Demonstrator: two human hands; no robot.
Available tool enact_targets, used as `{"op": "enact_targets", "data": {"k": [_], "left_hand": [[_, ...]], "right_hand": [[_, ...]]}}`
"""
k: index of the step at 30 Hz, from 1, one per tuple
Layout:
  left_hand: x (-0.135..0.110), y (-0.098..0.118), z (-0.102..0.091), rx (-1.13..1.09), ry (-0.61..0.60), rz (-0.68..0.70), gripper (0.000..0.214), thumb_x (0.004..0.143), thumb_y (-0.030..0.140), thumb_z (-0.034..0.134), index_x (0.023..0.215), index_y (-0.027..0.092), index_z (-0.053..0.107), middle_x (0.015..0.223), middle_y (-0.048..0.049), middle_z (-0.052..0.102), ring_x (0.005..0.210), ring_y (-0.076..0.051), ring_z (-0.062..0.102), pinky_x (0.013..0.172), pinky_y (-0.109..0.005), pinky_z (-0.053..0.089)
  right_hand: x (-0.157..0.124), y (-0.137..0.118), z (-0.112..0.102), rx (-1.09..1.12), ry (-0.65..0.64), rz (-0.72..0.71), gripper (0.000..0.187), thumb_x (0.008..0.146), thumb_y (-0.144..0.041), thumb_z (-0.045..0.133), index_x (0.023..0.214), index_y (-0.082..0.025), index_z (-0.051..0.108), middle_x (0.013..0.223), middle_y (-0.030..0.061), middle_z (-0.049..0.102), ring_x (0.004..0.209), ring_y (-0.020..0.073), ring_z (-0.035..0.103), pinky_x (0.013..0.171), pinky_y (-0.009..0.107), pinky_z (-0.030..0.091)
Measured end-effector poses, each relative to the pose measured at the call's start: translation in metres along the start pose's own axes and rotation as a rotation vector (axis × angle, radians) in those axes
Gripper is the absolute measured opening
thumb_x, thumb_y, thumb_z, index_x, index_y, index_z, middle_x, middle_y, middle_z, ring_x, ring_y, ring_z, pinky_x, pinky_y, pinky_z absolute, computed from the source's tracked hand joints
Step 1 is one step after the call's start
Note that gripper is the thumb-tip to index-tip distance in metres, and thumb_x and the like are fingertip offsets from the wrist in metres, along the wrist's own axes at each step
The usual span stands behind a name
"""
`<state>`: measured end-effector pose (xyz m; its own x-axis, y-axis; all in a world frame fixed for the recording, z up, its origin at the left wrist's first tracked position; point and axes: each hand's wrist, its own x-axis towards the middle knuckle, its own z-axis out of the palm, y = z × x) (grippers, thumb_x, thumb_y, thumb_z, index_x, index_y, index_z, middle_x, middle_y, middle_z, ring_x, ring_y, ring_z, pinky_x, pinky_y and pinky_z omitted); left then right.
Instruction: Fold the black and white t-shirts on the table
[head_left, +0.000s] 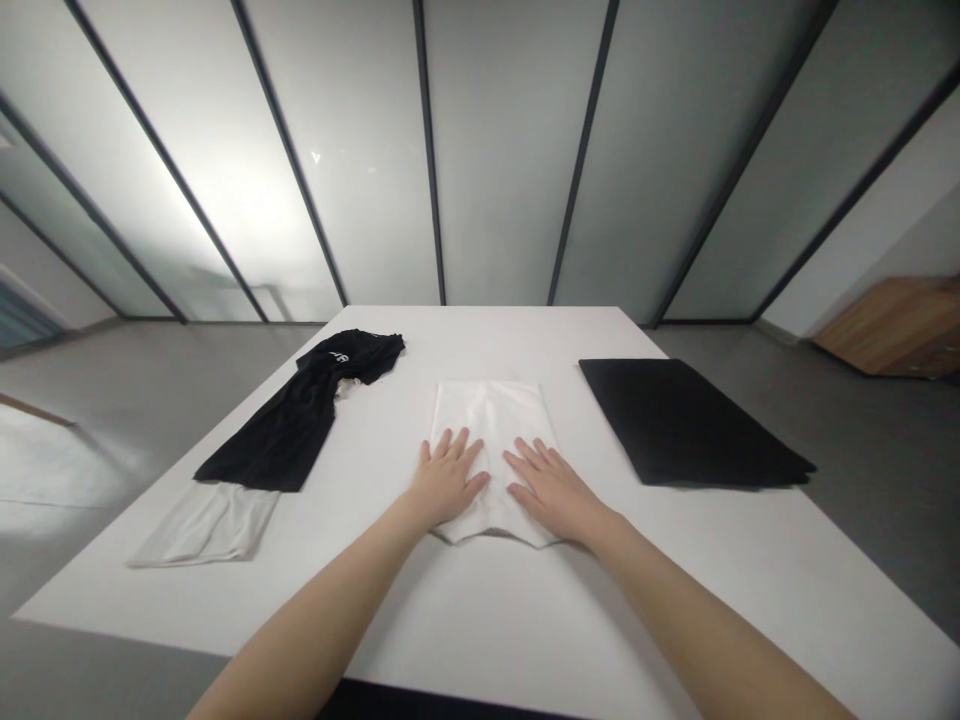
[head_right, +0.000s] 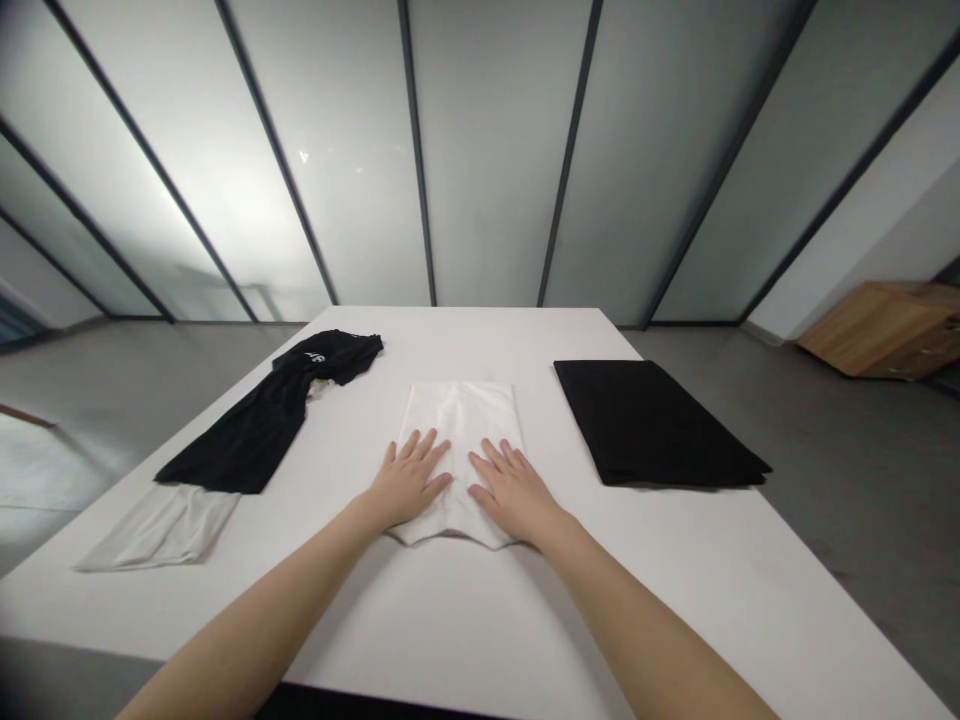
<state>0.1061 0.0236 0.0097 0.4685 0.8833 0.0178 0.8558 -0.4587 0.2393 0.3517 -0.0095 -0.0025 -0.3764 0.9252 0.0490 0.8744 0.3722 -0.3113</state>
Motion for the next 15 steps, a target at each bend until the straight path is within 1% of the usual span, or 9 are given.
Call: {"op": "enact_targets", "data": {"k": [2,4,6,7,8,10,12,13,15], "left_hand": [[0.001,0.0,-0.004,-0.002,0.072,0.005,0.057,0.105,0.054,0.049,0.156,0.029,0.053,0.172,-0.0132,0.038,0.161,-0.045,0.024,0.125,-0.075,0.017],[0.003,0.002,-0.006,-0.007,0.17,0.04,0.054,0.107,0.049,0.047,0.155,0.026,0.055,0.17,-0.0135,0.042,0.161,-0.041,0.025,0.128,-0.069,0.016],[0.005,0.004,-0.006,-0.012,0.247,0.096,0.055,0.109,0.043,0.04,0.16,0.022,0.048,0.171,-0.0135,0.04,0.163,-0.035,0.023,0.131,-0.062,0.017],[0.006,0.005,-0.005,-0.007,0.255,0.122,0.057,0.11,0.041,0.038,0.163,0.02,0.043,0.172,-0.0136,0.037,0.164,-0.034,0.021,0.132,-0.06,0.017],[0.007,0.005,-0.003,0.004,0.24,0.135,0.06,0.11,0.041,0.037,0.165,0.018,0.039,0.173,-0.0138,0.034,0.164,-0.034,0.019,0.132,-0.06,0.016],[0.008,0.004,0.003,0.031,0.147,0.133,0.064,0.109,0.044,0.04,0.167,0.017,0.036,0.174,-0.0148,0.031,0.164,-0.037,0.018,0.131,-0.063,0.016],[0.008,0.001,0.009,0.048,0.046,0.112,0.068,0.107,0.049,0.044,0.167,0.018,0.036,0.175,-0.0156,0.03,0.163,-0.04,0.021,0.129,-0.065,0.018],[0.008,-0.001,0.011,0.052,0.018,0.104,0.069,0.107,0.051,0.044,0.167,0.019,0.036,0.175,-0.0158,0.029,0.162,-0.04,0.022,0.129,-0.065,0.019],[0.007,-0.005,0.014,0.052,0.006,0.097,0.071,0.107,0.053,0.043,0.169,0.019,0.033,0.175,-0.0161,0.027,0.163,-0.039,0.022,0.129,-0.063,0.019]], "right_hand": [[0.001,-0.001,-0.005,0.011,0.013,0.009,0.058,0.107,-0.048,0.047,0.159,-0.023,0.054,0.172,0.0121,0.038,0.16,0.0391,0.029,0.129,0.06,0.025],[0.003,-0.005,-0.009,0.022,0.049,0.012,0.054,0.108,-0.045,0.046,0.154,-0.021,0.06,0.169,0.0134,0.043,0.16,0.0383,0.031,0.129,0.06,0.026],[0.005,-0.009,-0.012,0.037,0.122,-0.009,0.053,0.109,-0.042,0.043,0.155,-0.021,0.059,0.169,0.0132,0.043,0.16,0.0369,0.03,0.129,0.06,0.026],[0.006,-0.011,-0.012,0.042,0.154,-0.025,0.054,0.109,-0.041,0.041,0.157,-0.021,0.055,0.17,0.0126,0.04,0.161,0.0363,0.028,0.129,0.061,0.026],[0.007,-0.012,-0.012,0.042,0.168,-0.04,0.056,0.109,-0.04,0.04,0.16,-0.02,0.051,0.173,0.0125,0.036,0.162,0.0364,0.025,0.129,0.06,0.026],[0.007,-0.013,-0.008,0.023,0.125,-0.046,0.061,0.108,-0.041,0.042,0.164,-0.018,0.045,0.175,0.0131,0.03,0.163,0.0379,0.022,0.129,0.06,0.027],[0.006,-0.01,-0.002,-0.006,0.046,-0.029,0.063,0.106,-0.043,0.046,0.165,-0.018,0.044,0.175,0.0136,0.029,0.163,0.0392,0.021,0.129,0.06,0.027],[0.006,-0.009,0.001,-0.018,0.018,-0.02,0.064,0.105,-0.043,0.047,0.165,-0.02,0.044,0.174,0.0133,0.03,0.162,0.0392,0.022,0.129,0.06,0.026],[0.005,-0.004,0.004,-0.028,0.003,-0.012,0.064,0.105,-0.043,0.048,0.165,-0.022,0.045,0.174,0.0119,0.032,0.162,0.038,0.025,0.129,0.058,0.026]]}}
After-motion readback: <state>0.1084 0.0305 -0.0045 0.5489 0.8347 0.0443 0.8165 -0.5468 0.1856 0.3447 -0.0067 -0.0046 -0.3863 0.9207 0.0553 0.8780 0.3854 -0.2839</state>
